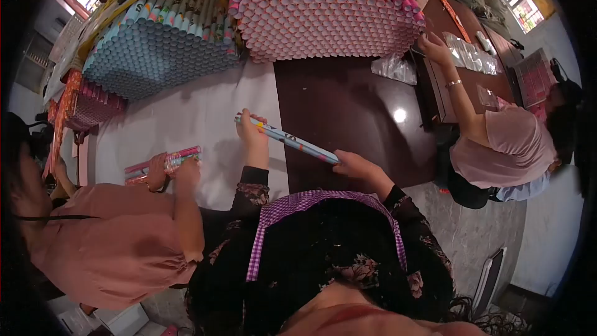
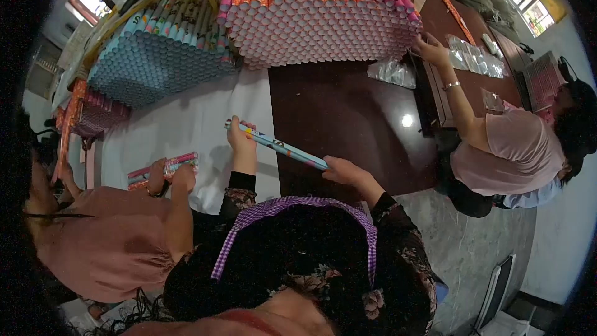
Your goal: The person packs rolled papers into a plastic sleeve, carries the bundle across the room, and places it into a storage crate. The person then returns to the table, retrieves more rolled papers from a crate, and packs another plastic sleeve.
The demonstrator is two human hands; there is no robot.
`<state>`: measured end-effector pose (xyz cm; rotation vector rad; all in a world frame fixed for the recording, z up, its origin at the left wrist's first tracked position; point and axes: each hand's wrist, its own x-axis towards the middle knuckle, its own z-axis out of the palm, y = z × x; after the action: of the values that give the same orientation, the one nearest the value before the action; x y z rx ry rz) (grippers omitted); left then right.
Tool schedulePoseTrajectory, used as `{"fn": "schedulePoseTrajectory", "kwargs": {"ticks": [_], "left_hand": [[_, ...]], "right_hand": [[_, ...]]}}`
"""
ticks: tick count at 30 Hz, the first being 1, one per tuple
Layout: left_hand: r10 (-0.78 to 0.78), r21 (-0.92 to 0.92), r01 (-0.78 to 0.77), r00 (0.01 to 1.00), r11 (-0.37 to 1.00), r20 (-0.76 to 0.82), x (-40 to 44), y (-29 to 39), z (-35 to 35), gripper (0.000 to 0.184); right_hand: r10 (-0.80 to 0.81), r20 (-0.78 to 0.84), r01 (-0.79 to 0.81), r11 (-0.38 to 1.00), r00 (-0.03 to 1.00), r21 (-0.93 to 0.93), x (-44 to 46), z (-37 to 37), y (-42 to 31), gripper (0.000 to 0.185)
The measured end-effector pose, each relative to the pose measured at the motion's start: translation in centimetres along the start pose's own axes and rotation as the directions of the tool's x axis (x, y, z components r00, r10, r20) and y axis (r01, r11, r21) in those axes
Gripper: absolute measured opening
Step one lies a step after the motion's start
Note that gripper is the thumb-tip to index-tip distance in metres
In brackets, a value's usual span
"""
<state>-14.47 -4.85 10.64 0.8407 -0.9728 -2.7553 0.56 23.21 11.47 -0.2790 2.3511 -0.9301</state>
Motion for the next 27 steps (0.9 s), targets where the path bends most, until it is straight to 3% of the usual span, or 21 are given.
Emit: {"fn": "schedulePoseTrajectory", "kwargs": {"ticks": [1,3,7,9,10,11,12,13,15,16,18,21,27], "left_hand": [[0.018,-0.01,-0.018,1.0,1.0,-0.016,0.5,-1.1,-1.5,0.02],[0.037,-0.019,-0.038,0.999,0.999,-0.033,0.6,-2.4,-3.3,0.02],[-0.041,0.111,0.061,0.985,0.992,-0.168,2.6,-5.0,-6.9,0.027],[0.306,0.488,-0.172,0.928,0.856,-0.21,3.6,-6.2,-8.2,0.035],[0.307,0.489,-0.174,0.929,0.855,-0.206,4.1,-6.3,-9.2,0.035],[0.465,0.829,-0.283,0.885,0.482,0.032,4.6,-6.2,-10.4,0.037],[0.482,0.937,-0.349,0.818,-0.018,0.314,4.7,-6.1,-11.3,0.039],[0.48,0.935,-0.355,0.817,-0.019,0.32,3.2,-5.4,-10.5,0.039],[0.32,0.61,-0.516,0.544,-0.602,0.776,-0.6,-3.4,-8.0,0.031],[0.318,0.605,-0.524,0.537,-0.6,0.781,-0.7,-3.4,-8.1,0.031],[0.019,0.49,-0.733,0.547,-0.471,0.837,-0.8,-3.3,-8.4,0.029],[-0.027,0.375,-0.776,0.449,-0.507,0.893,-0.8,-4.4,-10.0,0.03],[-0.025,0.385,-0.786,0.452,-0.483,0.892,-0.6,-4.6,-10.5,0.035]], "right_hand": [[0.003,-0.005,-0.003,1.0,1.0,0.003,0.2,0.6,0.8,0.033],[-0.138,-0.298,0.042,0.951,0.944,-0.305,1.0,2.0,3.1,0.039],[-0.257,-0.295,0.124,0.907,0.92,-0.403,1.7,1.2,5.4,0.046],[-0.197,-0.197,0.093,0.893,0.96,-0.441,2.0,0.4,5.7,0.048],[-0.197,-0.201,0.091,0.894,0.959,-0.44,2.2,-0.1,5.7,0.048],[-0.203,-0.188,0.099,0.888,0.961,-0.45,2.4,-0.7,5.8,0.046],[-0.207,-0.176,0.105,0.882,0.963,-0.459,2.5,-1.2,5.8,0.045],[-0.204,-0.182,0.101,0.883,0.962,-0.459,2.7,-1.4,6.1,0.045],[-0.192,-0.219,0.074,0.888,0.957,-0.454,3.7,-1.4,7.5,0.043],[-0.189,-0.228,0.067,0.888,0.955,-0.455,4.4,-1.3,8.4,0.043],[-0.278,-0.248,0.104,0.833,0.928,-0.544,5.5,-1.4,10.0,0.042],[-0.261,-0.267,0.062,0.812,0.928,-0.58,5.2,-2.5,9.3,0.045],[-0.22,-0.218,0.047,0.797,0.951,-0.602,5.8,-3.6,8.6,0.053]]}}
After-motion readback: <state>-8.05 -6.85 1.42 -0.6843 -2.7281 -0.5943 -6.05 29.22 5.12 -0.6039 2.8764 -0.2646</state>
